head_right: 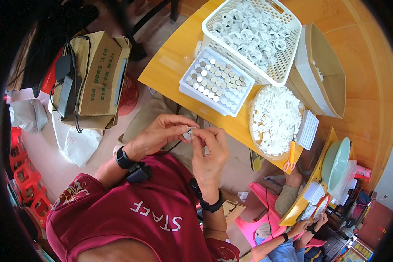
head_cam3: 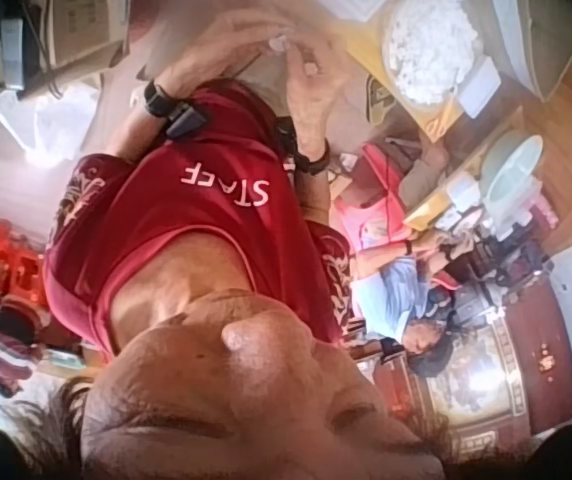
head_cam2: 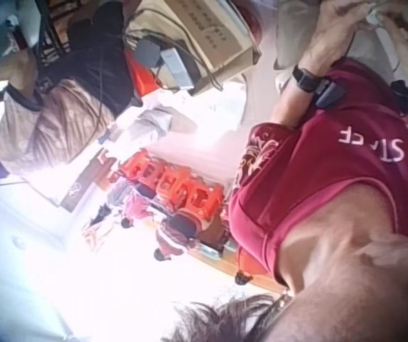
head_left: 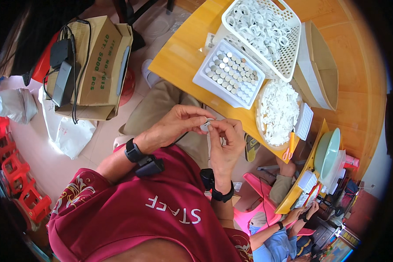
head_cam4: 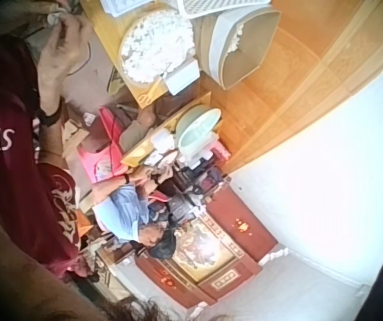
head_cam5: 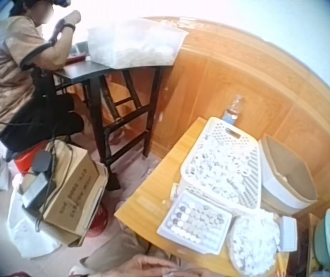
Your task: Assembling small electronic components into plastic housings for a manufacturing task.
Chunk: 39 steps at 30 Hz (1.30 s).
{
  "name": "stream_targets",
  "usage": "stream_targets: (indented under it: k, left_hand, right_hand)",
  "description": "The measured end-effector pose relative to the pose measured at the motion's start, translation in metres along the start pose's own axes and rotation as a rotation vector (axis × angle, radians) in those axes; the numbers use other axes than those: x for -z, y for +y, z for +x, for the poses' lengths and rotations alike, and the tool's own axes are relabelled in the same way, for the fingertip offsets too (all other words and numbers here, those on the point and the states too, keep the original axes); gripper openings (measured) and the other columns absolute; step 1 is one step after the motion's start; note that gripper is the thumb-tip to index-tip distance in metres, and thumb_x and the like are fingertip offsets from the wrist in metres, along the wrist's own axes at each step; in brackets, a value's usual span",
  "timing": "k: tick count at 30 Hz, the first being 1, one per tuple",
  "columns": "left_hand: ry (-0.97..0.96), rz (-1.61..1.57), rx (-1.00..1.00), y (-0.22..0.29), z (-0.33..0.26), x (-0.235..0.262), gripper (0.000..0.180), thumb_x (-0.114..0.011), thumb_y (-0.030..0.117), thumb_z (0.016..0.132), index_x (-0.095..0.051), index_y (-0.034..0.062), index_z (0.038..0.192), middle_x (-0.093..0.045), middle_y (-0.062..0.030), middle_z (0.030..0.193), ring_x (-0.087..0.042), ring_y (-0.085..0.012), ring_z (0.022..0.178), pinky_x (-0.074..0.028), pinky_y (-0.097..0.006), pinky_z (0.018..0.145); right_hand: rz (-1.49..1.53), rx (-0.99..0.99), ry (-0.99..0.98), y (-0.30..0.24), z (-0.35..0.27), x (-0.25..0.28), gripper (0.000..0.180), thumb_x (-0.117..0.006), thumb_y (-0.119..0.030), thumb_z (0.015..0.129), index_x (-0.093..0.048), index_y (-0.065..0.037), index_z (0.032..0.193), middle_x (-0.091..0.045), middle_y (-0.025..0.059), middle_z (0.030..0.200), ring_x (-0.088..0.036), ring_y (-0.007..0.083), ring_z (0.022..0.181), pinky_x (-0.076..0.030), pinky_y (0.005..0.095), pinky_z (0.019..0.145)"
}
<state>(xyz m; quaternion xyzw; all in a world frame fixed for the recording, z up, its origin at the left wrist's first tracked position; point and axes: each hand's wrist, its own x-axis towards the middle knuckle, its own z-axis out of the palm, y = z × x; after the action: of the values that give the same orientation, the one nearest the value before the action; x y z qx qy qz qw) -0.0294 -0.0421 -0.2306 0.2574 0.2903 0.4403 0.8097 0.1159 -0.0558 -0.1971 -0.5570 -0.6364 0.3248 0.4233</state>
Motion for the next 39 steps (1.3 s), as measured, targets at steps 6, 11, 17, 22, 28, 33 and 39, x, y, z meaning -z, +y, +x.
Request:
stream_targets:
  k: [6,11,17,22,28,33,39]
  left_hand:
    - [0.043,0.142,-0.073,0.019,-0.005,-0.024,0.017,-0.059,0.007,0.082,-0.06,-0.0001,0.097,-0.057,-0.0048,0.096,-0.055,-0.0112,0.088,-0.046,-0.025,0.078]
    - [0.081,0.282,-0.262,0.054,-0.025,-0.058,0.01,-0.06,0.006,0.082,-0.061,-0.0002,0.09,-0.054,-0.0028,0.093,-0.055,-0.01,0.085,-0.046,-0.023,0.074]
    - [0.024,0.658,-0.426,0.096,-0.101,-0.119,0.013,-0.06,0.014,0.082,-0.062,0.0017,0.087,-0.056,-0.0053,0.082,-0.053,-0.013,0.078,-0.043,-0.027,0.071]
    - [0.038,0.87,-0.525,0.095,-0.165,-0.171,0.015,-0.061,0.015,0.082,-0.063,0.002,0.089,-0.056,-0.0062,0.083,-0.054,-0.0142,0.081,-0.043,-0.026,0.072]
    - [0.016,0.814,-0.466,0.073,-0.212,-0.21,0.017,-0.063,0.018,0.08,-0.063,0.0053,0.091,-0.054,-0.0076,0.084,-0.054,-0.0165,0.081,-0.043,-0.027,0.072]
    - [0.045,0.92,-0.502,0.048,-0.237,-0.242,0.017,-0.063,0.019,0.078,-0.062,0.0054,0.09,-0.054,-0.0078,0.083,-0.055,-0.0188,0.078,-0.043,-0.029,0.07]
    - [0.153,1.059,-0.511,0.016,-0.26,-0.272,0.016,-0.059,0.017,0.078,-0.058,0.0037,0.087,-0.054,-0.0086,0.082,-0.056,-0.0203,0.077,-0.043,-0.031,0.068]
  right_hand:
    - [-0.044,0.011,0.072,-0.024,0.0,0.004,0.015,-0.06,0.008,0.071,-0.059,-0.001,0.083,-0.052,0.0072,0.074,-0.051,0.0124,0.058,-0.041,0.0231,0.053]
    - [0.253,-0.23,0.092,-0.068,0.001,0.021,0.012,-0.062,0.004,0.074,-0.057,-0.002,0.083,-0.052,-0.0001,0.073,-0.047,0.0059,0.06,-0.039,0.0203,0.054]
    - [0.488,-0.358,0.006,-0.159,-0.042,0.063,0.013,-0.063,0.0,0.075,-0.055,-0.002,0.085,-0.054,-0.0002,0.076,-0.051,0.0066,0.068,-0.042,0.0187,0.062]
    - [0.554,-0.213,0.031,-0.189,-0.097,0.093,0.013,-0.061,0.0,0.072,-0.054,0.001,0.083,-0.054,0.0051,0.071,-0.051,0.0104,0.06,-0.041,0.0221,0.054]
    - [0.543,-0.133,-0.038,-0.186,-0.145,0.116,0.011,-0.061,-0.008,0.078,-0.056,-0.004,0.088,-0.058,0.0051,0.082,-0.054,0.0142,0.076,-0.045,0.0249,0.07]
    - [0.453,-0.067,0.041,-0.176,-0.183,0.135,0.012,-0.062,-0.009,0.078,-0.056,-0.004,0.087,-0.057,0.0048,0.081,-0.053,0.0139,0.074,-0.045,0.0247,0.068]
    - [0.346,-0.009,0.069,-0.155,-0.225,0.153,0.013,-0.063,-0.009,0.077,-0.056,-0.004,0.087,-0.056,0.0044,0.08,-0.053,0.0135,0.072,-0.045,0.0245,0.066]
